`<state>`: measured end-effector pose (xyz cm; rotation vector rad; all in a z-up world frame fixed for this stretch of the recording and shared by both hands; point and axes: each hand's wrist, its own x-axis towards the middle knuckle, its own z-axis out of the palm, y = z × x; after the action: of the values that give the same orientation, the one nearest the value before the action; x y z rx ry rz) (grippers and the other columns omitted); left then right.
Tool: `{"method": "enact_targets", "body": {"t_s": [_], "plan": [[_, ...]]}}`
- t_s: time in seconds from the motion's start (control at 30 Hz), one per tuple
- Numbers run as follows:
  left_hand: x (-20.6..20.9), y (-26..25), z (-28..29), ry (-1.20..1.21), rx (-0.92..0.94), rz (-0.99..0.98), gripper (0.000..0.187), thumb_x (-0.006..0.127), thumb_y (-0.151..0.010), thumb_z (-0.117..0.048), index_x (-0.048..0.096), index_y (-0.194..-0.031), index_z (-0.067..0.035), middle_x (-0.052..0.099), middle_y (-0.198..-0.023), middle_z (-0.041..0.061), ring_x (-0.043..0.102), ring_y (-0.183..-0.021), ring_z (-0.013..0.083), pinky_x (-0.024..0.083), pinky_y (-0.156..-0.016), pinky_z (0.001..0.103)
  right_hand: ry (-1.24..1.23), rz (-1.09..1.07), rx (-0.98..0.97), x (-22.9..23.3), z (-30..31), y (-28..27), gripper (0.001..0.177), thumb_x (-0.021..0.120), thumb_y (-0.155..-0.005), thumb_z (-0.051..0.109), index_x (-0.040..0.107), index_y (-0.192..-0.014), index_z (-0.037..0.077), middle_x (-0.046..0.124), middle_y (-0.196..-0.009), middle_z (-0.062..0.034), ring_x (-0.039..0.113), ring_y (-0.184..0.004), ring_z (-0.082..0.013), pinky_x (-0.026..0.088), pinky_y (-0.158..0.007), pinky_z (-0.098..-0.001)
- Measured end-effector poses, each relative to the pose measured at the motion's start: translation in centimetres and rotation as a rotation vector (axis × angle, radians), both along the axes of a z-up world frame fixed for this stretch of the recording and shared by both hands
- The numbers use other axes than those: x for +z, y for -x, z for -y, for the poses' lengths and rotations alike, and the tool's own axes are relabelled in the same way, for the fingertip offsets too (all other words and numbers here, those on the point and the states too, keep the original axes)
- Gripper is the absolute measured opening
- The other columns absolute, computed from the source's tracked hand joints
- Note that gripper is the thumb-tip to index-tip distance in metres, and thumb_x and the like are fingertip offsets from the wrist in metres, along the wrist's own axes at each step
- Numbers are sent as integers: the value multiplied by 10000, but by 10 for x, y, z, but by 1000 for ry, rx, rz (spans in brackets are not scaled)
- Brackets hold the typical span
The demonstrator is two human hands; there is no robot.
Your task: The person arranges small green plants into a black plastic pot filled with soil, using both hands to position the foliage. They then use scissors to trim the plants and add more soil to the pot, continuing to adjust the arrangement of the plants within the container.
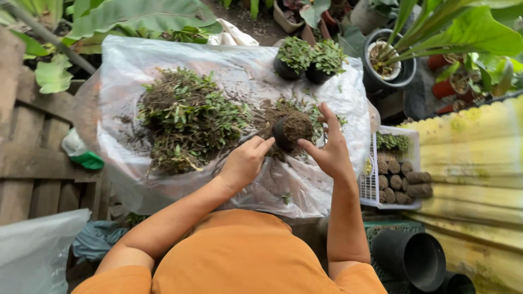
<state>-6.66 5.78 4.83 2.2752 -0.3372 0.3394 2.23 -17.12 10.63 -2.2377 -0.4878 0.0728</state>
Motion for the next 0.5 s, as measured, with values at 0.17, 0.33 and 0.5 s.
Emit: {"method": "enact_targets", "body": {"t_s": [0.17,0.33,0.5], "plan": [[-14,16,-16,-130,82,93,234,652,-884,-62,712,-1109,-80,641,-905,67,663,-873,269,545,-719,386,-4,170,258,21,-80,1,770,849,-821,168,499,-1498,64,573,-1479,-171,545,-1375,-324,426,-1163,-431],[22,46,-42,-137,132,59,124,716,-913,-142,727,-1019,-79,645,-882,87,658,-845,275,548,-733,387,-77,147,478,-9,-144,-3,429,780,-885,143,662,-1286,46,663,-1345,-165,595,-1268,-342,459,-1073,-437],[42,67,-78,-152,349,305,227,744,-873,-103,736,-1087,-27,681,-1149,132,648,-1136,320,531,-1019,416,-1,170,457,-45,-180,-2,133,741,-891,137,746,-1007,72,693,-958,-114,653,-968,-321,516,-847,-419]]}}
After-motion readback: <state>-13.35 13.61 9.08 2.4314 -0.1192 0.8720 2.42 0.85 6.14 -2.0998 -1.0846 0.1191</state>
